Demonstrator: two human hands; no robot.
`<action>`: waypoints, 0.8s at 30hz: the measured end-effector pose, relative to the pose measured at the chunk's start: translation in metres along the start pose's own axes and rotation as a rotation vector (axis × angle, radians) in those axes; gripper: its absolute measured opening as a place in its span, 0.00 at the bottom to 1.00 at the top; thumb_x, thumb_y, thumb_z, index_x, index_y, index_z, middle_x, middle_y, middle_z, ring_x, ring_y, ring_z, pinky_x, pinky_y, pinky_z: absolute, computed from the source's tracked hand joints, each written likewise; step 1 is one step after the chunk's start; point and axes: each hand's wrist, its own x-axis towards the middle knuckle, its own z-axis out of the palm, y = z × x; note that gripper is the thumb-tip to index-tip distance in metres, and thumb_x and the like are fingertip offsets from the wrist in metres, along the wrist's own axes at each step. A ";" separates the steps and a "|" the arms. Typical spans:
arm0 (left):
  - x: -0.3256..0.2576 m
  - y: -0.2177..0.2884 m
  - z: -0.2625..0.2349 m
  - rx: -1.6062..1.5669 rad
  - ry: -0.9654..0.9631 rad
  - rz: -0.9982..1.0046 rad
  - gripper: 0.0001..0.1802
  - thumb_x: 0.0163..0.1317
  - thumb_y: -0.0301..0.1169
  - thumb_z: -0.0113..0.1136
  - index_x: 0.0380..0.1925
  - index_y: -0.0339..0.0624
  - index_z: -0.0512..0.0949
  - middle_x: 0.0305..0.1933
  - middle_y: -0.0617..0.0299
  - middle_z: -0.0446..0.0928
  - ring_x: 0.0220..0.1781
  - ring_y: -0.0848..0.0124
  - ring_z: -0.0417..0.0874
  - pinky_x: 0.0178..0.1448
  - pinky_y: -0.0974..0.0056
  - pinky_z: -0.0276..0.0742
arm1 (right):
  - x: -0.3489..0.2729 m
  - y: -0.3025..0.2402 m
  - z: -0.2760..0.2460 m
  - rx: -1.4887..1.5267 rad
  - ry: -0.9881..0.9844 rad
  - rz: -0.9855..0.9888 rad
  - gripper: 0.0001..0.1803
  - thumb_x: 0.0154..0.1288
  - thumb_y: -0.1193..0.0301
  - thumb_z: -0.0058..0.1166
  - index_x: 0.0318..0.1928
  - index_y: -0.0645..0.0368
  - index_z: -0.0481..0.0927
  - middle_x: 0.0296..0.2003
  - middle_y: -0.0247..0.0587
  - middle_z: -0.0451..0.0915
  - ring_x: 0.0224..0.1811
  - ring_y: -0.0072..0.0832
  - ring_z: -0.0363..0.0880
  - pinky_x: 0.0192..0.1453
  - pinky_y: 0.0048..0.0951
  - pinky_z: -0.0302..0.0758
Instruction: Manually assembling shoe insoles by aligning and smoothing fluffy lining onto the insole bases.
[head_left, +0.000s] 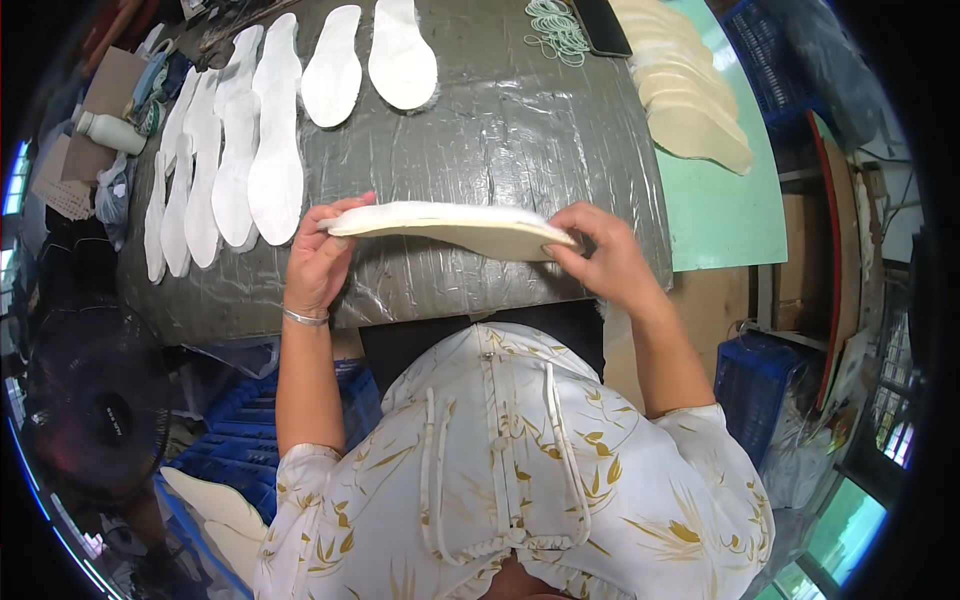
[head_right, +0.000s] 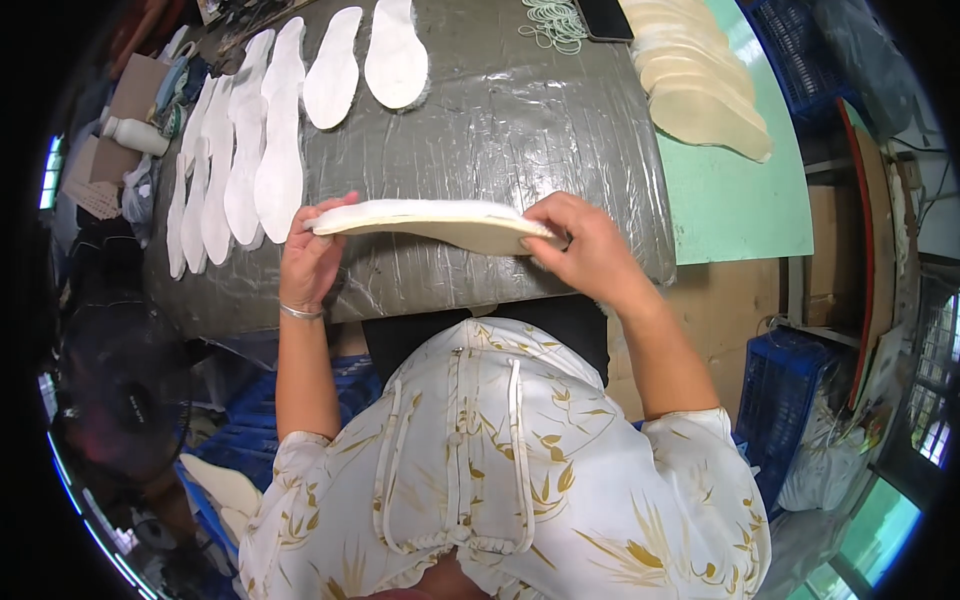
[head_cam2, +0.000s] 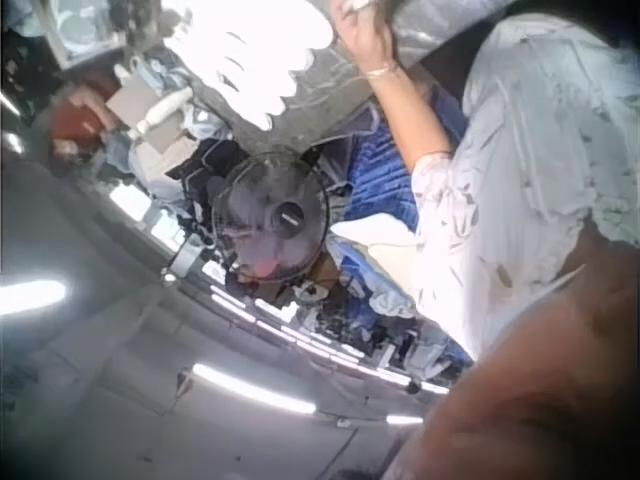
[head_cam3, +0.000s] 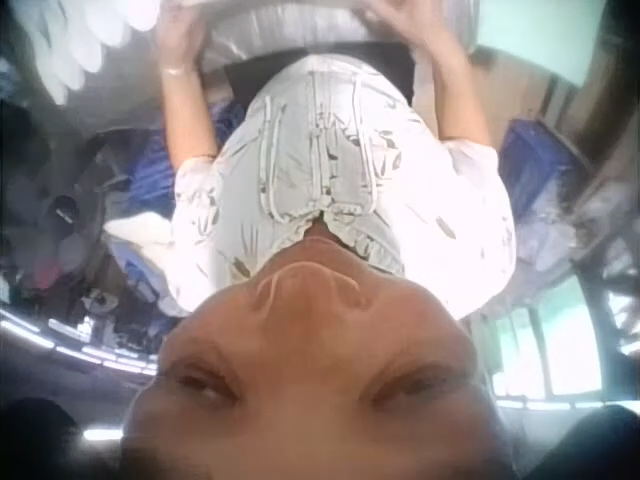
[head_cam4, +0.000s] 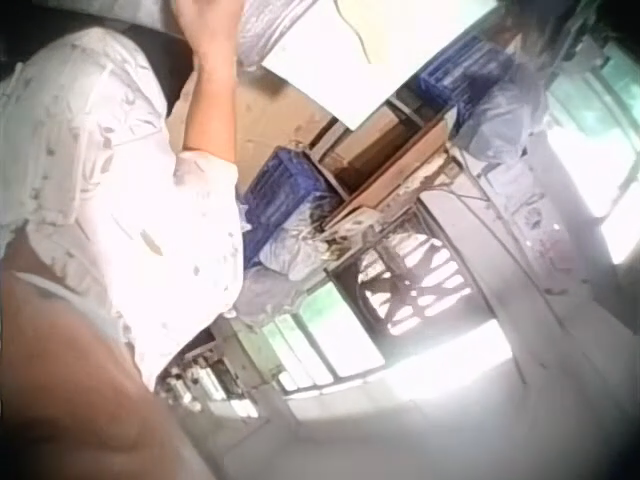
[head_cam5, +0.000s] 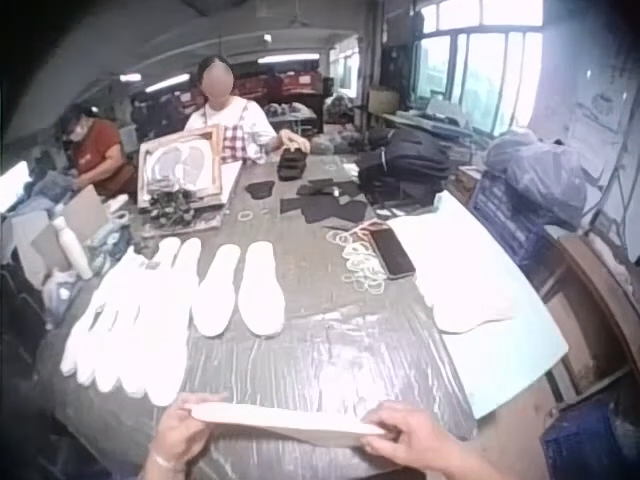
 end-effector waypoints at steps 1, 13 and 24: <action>0.000 0.001 0.000 0.012 0.008 -0.006 0.13 0.66 0.25 0.59 0.50 0.46 0.73 0.63 0.49 0.72 0.74 0.50 0.61 0.75 0.47 0.56 | -0.004 -0.001 0.004 0.028 0.053 -0.049 0.11 0.55 0.78 0.63 0.41 0.62 0.80 0.36 0.42 0.80 0.38 0.35 0.80 0.43 0.33 0.77; -0.013 -0.004 -0.005 0.219 0.068 -0.035 0.12 0.62 0.18 0.55 0.43 0.44 0.70 0.65 0.48 0.69 0.71 0.55 0.66 0.73 0.52 0.62 | 0.006 0.015 0.004 -0.241 0.315 -0.358 0.13 0.48 0.80 0.62 0.36 0.56 0.77 0.43 0.37 0.78 0.47 0.38 0.76 0.51 0.37 0.70; 0.015 0.027 0.032 0.324 -0.053 -0.252 0.49 0.56 0.40 0.69 0.73 0.42 0.53 0.75 0.49 0.56 0.75 0.57 0.60 0.74 0.57 0.55 | 0.063 -0.007 -0.024 0.063 0.208 -0.533 0.13 0.52 0.87 0.58 0.36 0.59 0.76 0.59 0.45 0.72 0.55 0.42 0.76 0.53 0.34 0.77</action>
